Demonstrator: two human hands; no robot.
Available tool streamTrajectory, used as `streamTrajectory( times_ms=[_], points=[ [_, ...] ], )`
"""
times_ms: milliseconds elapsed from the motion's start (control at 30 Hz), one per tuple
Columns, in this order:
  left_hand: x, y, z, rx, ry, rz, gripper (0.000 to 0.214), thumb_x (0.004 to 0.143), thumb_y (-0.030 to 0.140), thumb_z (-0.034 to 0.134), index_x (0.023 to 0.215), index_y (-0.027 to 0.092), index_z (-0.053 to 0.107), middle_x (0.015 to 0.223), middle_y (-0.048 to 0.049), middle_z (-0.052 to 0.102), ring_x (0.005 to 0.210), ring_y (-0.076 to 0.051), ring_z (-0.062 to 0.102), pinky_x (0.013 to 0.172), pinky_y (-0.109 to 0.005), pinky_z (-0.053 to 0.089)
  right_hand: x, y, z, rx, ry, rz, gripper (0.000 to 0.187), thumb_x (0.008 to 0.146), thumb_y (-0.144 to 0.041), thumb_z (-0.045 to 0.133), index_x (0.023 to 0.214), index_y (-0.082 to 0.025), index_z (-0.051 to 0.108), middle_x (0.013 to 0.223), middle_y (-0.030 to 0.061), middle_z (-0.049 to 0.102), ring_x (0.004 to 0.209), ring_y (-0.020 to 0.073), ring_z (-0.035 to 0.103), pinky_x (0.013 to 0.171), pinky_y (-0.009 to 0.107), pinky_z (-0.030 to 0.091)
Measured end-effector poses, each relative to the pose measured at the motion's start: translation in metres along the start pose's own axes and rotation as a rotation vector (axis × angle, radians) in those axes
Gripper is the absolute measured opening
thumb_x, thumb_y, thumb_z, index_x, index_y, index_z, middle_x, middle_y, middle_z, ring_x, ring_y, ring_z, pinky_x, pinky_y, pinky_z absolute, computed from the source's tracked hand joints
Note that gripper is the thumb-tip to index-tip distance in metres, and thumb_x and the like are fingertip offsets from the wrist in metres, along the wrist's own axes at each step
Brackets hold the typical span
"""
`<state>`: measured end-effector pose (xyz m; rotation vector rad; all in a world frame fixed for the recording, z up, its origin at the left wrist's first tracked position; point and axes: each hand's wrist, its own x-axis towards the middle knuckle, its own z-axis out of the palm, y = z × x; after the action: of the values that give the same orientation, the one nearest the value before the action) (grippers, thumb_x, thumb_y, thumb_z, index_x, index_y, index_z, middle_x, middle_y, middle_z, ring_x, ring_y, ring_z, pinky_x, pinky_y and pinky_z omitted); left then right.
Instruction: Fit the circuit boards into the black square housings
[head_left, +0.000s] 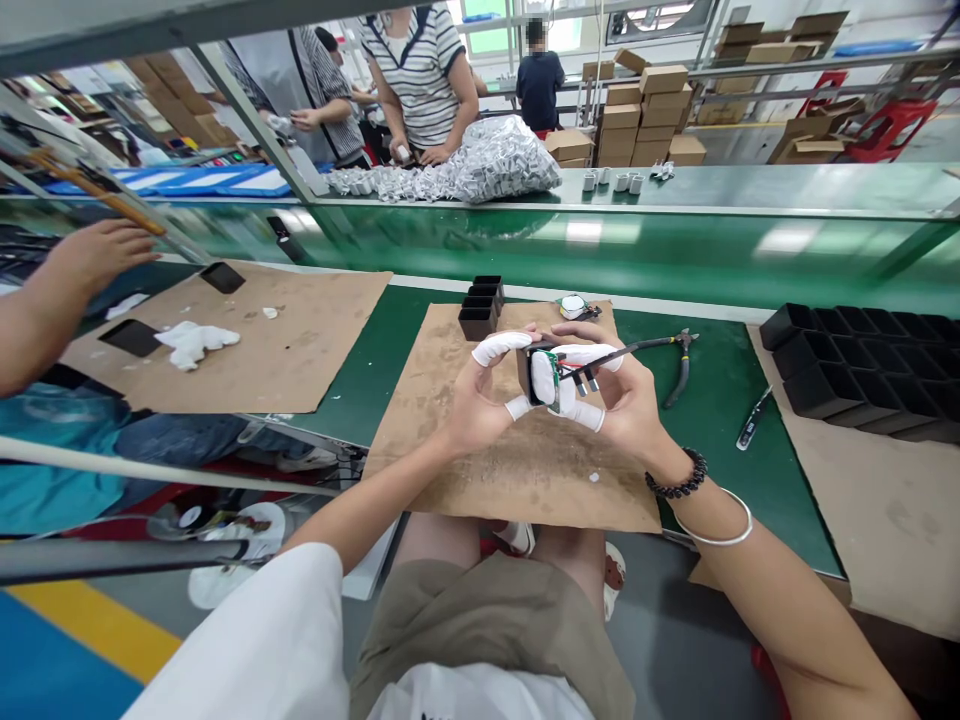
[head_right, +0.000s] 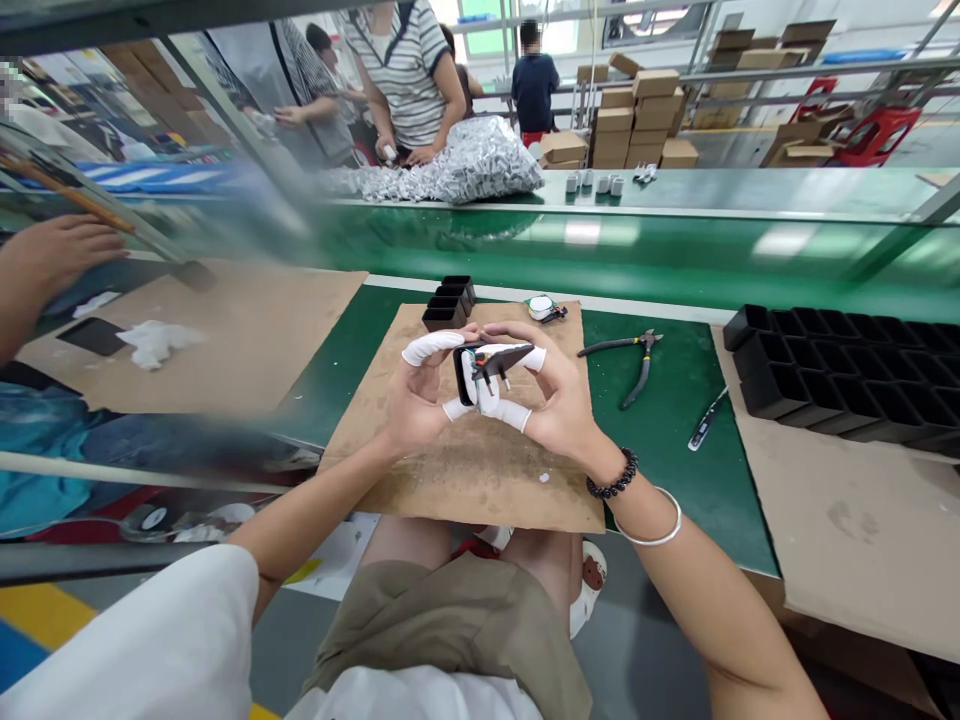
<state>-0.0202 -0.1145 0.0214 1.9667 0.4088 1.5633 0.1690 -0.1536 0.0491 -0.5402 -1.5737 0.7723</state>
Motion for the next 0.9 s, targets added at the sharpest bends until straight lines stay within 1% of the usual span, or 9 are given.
streamTrajectory(
  times_ms=[167,267,400,467,533,633,700,800,900],
  points=[
    [-0.004,0.0,-0.002,0.029,0.009,-0.027,0.064,0.073,0.037,0.089,0.128,0.026,0.059,0.131,-0.0109,0.066,0.133,-0.031,0.06,0.117,-0.049,0.047,-0.002,0.003,0.001,-0.072,-0.018,-0.048,0.039,0.08,-0.033,0.084,0.117,-0.029,0.071,0.135,0.0067,0.066,0.128,0.0289,0.062,0.113,0.047,0.05],
    [-0.01,-0.004,-0.003,0.032,0.026,-0.124,0.065,0.07,0.036,0.091,0.126,0.025,0.059,0.131,-0.0105,0.066,0.131,-0.03,0.061,0.117,-0.047,0.046,-0.003,0.008,0.003,-0.119,-0.023,0.013,0.041,0.078,-0.036,0.085,0.115,-0.027,0.071,0.135,0.0081,0.065,0.129,0.0297,0.061,0.11,0.047,0.052],
    [-0.017,-0.014,-0.003,-0.09,-0.006,-0.502,0.071,0.062,0.034,0.094,0.122,0.022,0.059,0.132,-0.0118,0.065,0.13,-0.032,0.061,0.115,-0.049,0.046,-0.004,0.019,0.004,-0.208,-0.027,0.283,0.039,0.077,-0.041,0.083,0.11,-0.024,0.07,0.136,0.0108,0.062,0.12,0.0294,0.066,0.097,0.047,0.059],
    [-0.018,-0.018,-0.004,-0.22,-0.047,-0.731,0.073,0.056,0.033,0.095,0.12,0.021,0.06,0.129,-0.0121,0.066,0.127,-0.033,0.062,0.111,-0.051,0.049,-0.003,0.023,0.002,-0.267,-0.058,0.424,0.04,0.072,-0.044,0.086,0.102,-0.021,0.071,0.139,0.0133,0.059,0.119,0.0313,0.066,0.094,0.048,0.06],
    [-0.017,-0.02,-0.007,-0.342,-0.058,-0.88,0.073,0.052,0.032,0.094,0.117,0.02,0.063,0.126,-0.0111,0.067,0.124,-0.034,0.064,0.106,-0.05,0.052,-0.001,0.024,-0.004,-0.266,-0.03,0.497,0.045,0.067,-0.047,0.088,0.098,-0.02,0.068,0.138,0.0147,0.058,0.12,0.0329,0.065,0.093,0.049,0.06],
    [-0.014,-0.017,-0.013,-0.462,-0.05,-0.928,0.067,0.05,0.032,0.092,0.112,0.02,0.067,0.123,-0.0091,0.069,0.12,-0.034,0.065,0.102,-0.045,0.054,0.004,0.021,-0.013,-0.14,0.127,0.47,0.044,0.077,-0.049,0.081,0.106,-0.023,0.06,0.138,0.012,0.058,0.116,0.0288,0.067,0.092,0.046,0.06],
    [-0.013,-0.013,-0.018,-0.524,-0.103,-0.936,0.064,0.047,0.031,0.091,0.106,0.019,0.069,0.116,-0.0086,0.071,0.115,-0.033,0.067,0.096,-0.042,0.056,0.007,0.017,-0.018,-0.085,0.151,0.38,0.043,0.084,-0.049,0.073,0.117,-0.026,0.059,0.143,0.0104,0.056,0.118,0.0271,0.067,0.095,0.045,0.06],
    [-0.012,-0.007,-0.024,-0.615,-0.247,-0.995,0.058,0.05,0.042,0.086,0.099,0.017,0.07,0.105,-0.0108,0.074,0.108,-0.036,0.069,0.092,-0.046,0.056,0.01,0.008,-0.021,-0.159,0.0,0.205,0.043,0.084,-0.044,0.074,0.123,-0.028,0.065,0.151,0.0084,0.054,0.135,0.0292,0.057,0.11,0.047,0.051],
    [-0.011,-0.002,-0.028,-0.575,-0.255,-0.977,0.063,0.054,0.06,0.078,0.097,0.015,0.068,0.103,-0.0131,0.074,0.111,-0.04,0.067,0.094,-0.052,0.054,0.011,0.004,-0.02,-0.22,-0.173,0.221,0.022,0.084,-0.039,0.075,0.101,-0.026,0.079,0.135,0.0071,0.069,0.131,0.0298,0.061,0.114,0.048,0.047]
  ],
)
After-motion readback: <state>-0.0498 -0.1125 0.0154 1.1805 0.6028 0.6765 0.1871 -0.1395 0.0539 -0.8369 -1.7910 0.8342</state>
